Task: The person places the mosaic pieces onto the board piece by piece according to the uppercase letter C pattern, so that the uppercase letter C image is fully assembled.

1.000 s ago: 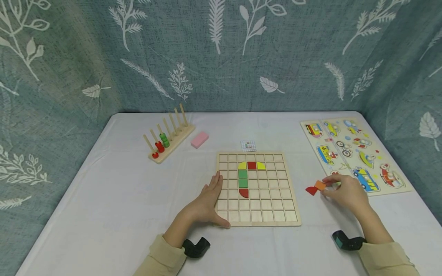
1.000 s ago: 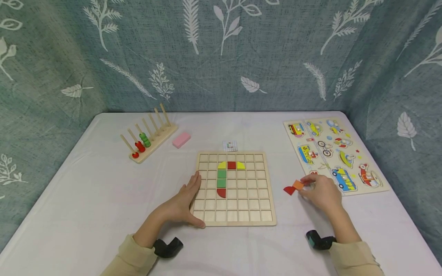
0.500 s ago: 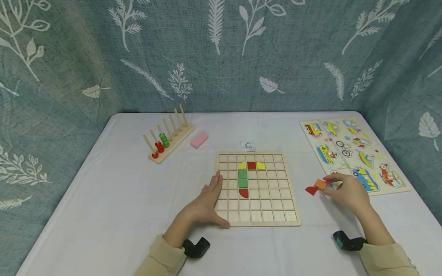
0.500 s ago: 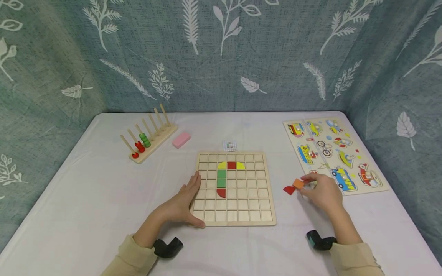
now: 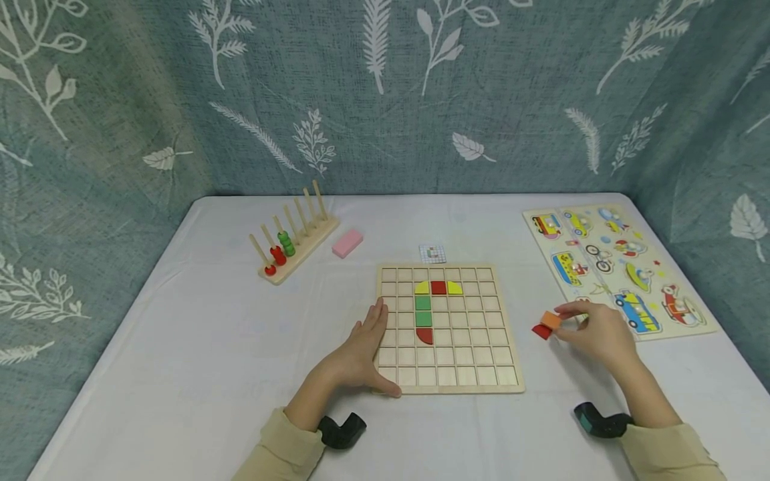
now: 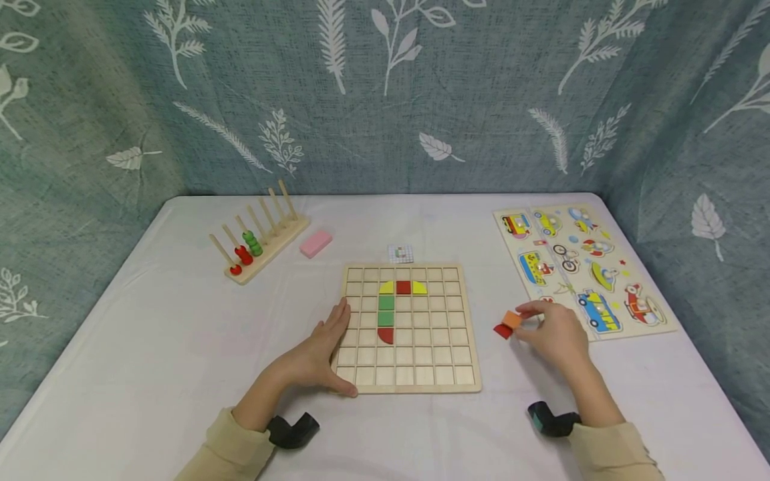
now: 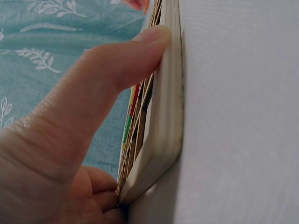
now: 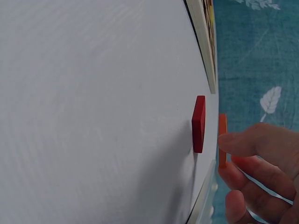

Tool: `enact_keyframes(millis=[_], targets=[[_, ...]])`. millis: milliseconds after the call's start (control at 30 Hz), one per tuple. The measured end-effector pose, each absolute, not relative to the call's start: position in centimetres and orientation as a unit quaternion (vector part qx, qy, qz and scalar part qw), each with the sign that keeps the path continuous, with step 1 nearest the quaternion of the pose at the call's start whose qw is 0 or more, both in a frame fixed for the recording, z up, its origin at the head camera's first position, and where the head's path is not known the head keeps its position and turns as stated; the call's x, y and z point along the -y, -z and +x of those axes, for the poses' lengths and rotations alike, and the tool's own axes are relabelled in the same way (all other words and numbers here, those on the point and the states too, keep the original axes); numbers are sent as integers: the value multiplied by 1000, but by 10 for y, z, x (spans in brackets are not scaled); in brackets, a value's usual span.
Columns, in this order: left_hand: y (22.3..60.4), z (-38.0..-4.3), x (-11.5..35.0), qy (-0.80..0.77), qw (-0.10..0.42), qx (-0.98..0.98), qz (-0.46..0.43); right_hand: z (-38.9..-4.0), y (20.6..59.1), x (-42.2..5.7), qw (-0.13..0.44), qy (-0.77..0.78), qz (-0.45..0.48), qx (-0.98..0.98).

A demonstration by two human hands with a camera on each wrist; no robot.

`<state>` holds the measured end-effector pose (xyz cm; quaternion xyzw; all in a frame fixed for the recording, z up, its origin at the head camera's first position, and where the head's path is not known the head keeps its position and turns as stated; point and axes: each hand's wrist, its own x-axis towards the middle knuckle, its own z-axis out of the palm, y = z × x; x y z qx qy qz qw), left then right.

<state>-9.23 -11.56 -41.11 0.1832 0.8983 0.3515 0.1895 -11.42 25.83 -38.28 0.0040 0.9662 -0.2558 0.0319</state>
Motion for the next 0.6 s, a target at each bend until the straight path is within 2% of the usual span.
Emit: enact_keyframes(millis=[600], targets=[[410,-92,115,-355,191,-898,179,-112,381,-235,26,258,-19,-966]])
